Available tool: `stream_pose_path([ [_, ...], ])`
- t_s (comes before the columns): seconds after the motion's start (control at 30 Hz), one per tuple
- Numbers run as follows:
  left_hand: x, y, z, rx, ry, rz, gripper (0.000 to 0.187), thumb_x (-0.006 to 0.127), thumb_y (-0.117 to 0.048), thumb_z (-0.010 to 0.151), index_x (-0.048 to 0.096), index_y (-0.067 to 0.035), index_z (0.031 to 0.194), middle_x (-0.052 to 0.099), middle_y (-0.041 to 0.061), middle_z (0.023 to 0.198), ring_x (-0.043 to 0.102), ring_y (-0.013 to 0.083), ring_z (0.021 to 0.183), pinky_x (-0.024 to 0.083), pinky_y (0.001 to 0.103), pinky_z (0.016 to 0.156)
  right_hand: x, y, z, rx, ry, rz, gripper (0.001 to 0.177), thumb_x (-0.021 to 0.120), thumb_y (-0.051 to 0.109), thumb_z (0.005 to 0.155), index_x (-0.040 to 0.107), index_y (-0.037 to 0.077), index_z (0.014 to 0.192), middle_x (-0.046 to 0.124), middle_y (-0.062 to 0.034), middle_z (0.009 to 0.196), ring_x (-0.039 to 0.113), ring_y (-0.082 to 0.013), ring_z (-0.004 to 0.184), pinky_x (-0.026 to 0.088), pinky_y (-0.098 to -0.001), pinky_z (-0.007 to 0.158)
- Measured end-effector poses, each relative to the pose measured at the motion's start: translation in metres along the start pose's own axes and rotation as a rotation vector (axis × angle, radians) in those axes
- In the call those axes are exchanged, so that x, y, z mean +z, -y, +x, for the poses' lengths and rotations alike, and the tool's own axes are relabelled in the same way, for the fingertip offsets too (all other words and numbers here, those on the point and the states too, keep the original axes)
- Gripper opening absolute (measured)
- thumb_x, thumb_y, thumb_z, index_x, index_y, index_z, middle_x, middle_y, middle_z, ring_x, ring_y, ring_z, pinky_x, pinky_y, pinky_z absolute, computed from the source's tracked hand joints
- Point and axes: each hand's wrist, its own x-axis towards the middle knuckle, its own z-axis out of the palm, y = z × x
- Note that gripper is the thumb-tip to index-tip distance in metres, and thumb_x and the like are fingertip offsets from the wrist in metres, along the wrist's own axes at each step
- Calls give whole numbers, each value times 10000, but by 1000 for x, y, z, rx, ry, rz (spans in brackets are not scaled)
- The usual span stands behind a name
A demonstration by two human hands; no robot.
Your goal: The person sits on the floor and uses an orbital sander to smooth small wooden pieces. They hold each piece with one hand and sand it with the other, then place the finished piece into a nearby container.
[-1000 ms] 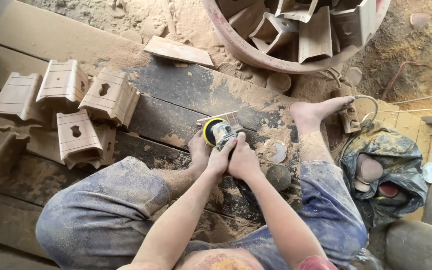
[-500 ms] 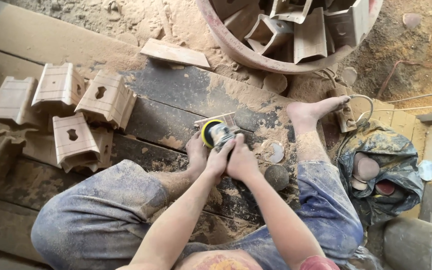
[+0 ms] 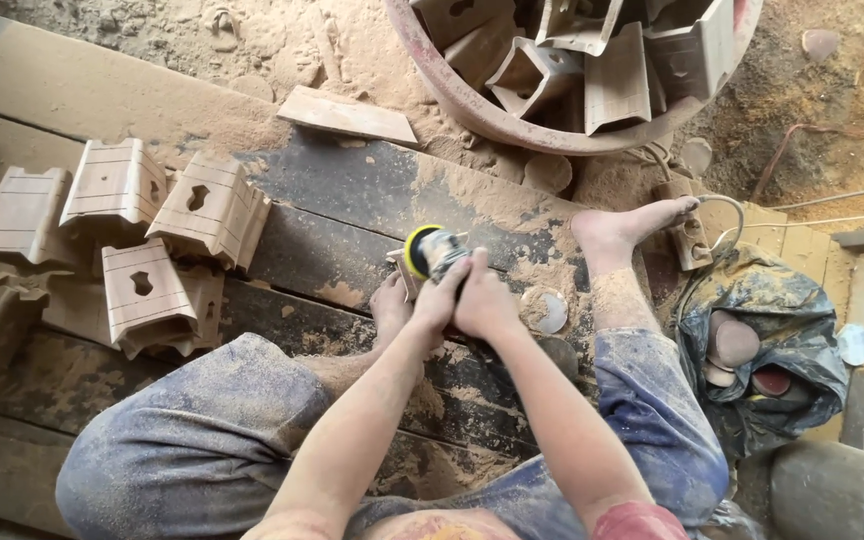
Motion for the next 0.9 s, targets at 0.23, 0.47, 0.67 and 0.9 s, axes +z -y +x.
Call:
stream_pose_path([
  [0.23,6,4,30,-5,94,152,963,748,-770,704,646,-73,1360,603,184,1430,518,293,1389,466,485,1123,2,-14,14,46,-90,48,402,309,305,978,277,76,1307,634,-279,1126,664,-524,1087,536,-605,960],
  [0.47,-25,56,65,148,-92,184,742,710,-684,825,638,-117,1298,639,195,1342,584,354,1295,513,528,1011,-2,-22,16,17,-24,88,720,580,365,883,233,26,1415,602,-311,1223,620,-529,1164,506,-588,1022],
  [0.67,-47,41,92,847,-296,1510,872,827,-468,703,463,-200,1449,476,166,1450,417,365,1388,236,539,1217,-38,-95,-24,217,-249,453,1008,765,377,705,198,-8,1443,587,-368,1273,584,-518,1230,448,-581,1079],
  [0.9,-68,0,139,379,176,1244,986,824,-701,637,489,-384,1508,644,174,1395,573,380,1333,446,477,1129,-16,-142,-61,290,-426,954,877,869,325,643,354,64,1304,594,-279,1155,623,-421,1095,495,-520,901],
])
